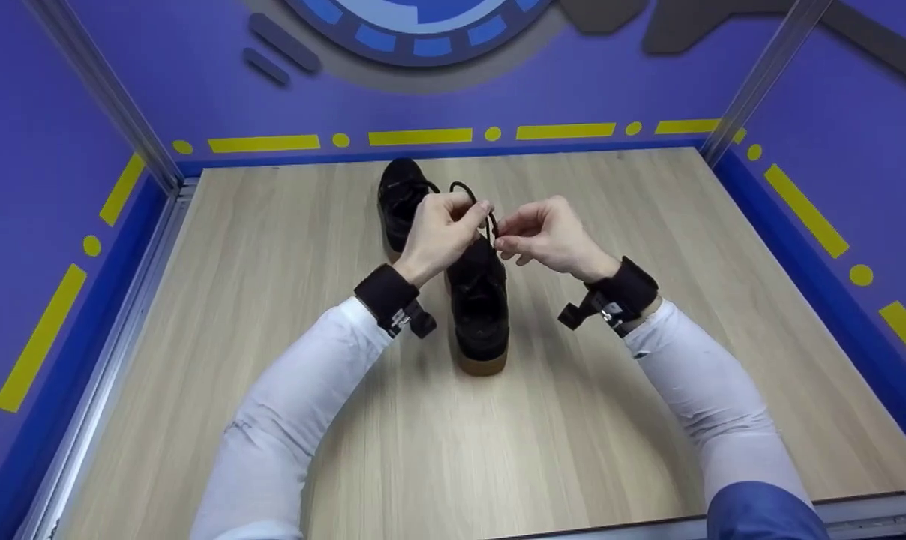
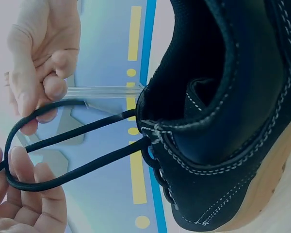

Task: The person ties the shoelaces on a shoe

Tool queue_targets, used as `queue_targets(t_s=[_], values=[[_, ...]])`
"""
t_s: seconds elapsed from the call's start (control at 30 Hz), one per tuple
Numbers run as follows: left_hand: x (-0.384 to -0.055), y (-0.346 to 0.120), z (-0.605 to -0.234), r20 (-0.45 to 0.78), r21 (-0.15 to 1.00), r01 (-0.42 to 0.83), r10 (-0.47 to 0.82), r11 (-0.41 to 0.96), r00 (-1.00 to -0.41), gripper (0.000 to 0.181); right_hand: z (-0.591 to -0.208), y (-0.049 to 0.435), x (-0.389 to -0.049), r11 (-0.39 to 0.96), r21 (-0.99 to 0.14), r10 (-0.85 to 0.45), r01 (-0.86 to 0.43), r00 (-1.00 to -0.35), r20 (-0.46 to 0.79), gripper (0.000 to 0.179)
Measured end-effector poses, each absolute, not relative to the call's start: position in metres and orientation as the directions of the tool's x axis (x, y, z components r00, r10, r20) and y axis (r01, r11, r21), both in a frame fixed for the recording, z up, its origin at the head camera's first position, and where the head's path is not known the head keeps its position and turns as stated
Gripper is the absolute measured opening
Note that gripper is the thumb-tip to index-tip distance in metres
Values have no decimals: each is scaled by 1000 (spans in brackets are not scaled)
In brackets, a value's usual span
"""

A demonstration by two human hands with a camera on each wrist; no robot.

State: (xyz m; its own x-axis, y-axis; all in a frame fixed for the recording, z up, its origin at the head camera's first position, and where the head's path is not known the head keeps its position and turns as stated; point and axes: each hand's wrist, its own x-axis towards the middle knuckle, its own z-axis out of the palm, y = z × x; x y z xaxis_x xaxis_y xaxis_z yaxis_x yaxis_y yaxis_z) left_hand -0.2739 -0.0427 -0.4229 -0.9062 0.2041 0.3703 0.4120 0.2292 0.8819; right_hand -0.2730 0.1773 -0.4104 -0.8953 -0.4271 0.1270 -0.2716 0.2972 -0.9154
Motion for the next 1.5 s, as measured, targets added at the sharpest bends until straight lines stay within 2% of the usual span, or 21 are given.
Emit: queue_targets(t_s=[0.23, 0.4, 0.67, 0.83, 1.0, 1.07, 1.23, 1.37, 1.5], values=[[-273, -43, -424, 391, 869, 437, 220, 232, -894, 35, -417, 172, -279, 315, -876, -427, -364, -879, 212, 11], [-271, -44, -423, 399, 866, 445, 222, 228, -890, 35, -424, 170, -284, 353, -839, -423, -414, -871, 252, 15], [-269, -41, -422, 411, 865, 456, 224, 212, -884, 29, -441, 166, -291, 339, -865, -474, -371, -861, 183, 27], [-267, -39, -425, 415, 870, 458, 231, 184, -880, 28, -450, 165, -291, 285, -910, -515, -302, -849, 120, 16], [-265, -38, -430, 390, 899, 421, 216, 120, -895, 22, -454, 164, -291, 234, -922, -519, -307, -842, 149, 16], [-264, -38, -433, 366, 917, 390, 200, 91, -909, 20, -454, 165, -290, 189, -939, -500, -287, -851, 159, 18], [-263, -36, -435, 307, 947, 317, 164, 42, -938, 19, -452, 166, -288, 11, -967, -392, -255, -891, 230, 40], [-263, -32, -433, 293, 953, 301, 160, 24, -943, 19, -449, 162, -289, -81, -950, -231, -300, -922, 311, 28], [-264, -29, -435, 318, 944, 327, 165, 34, -934, 18, -445, 158, -289, -207, -937, -139, -281, -940, 313, 20]])
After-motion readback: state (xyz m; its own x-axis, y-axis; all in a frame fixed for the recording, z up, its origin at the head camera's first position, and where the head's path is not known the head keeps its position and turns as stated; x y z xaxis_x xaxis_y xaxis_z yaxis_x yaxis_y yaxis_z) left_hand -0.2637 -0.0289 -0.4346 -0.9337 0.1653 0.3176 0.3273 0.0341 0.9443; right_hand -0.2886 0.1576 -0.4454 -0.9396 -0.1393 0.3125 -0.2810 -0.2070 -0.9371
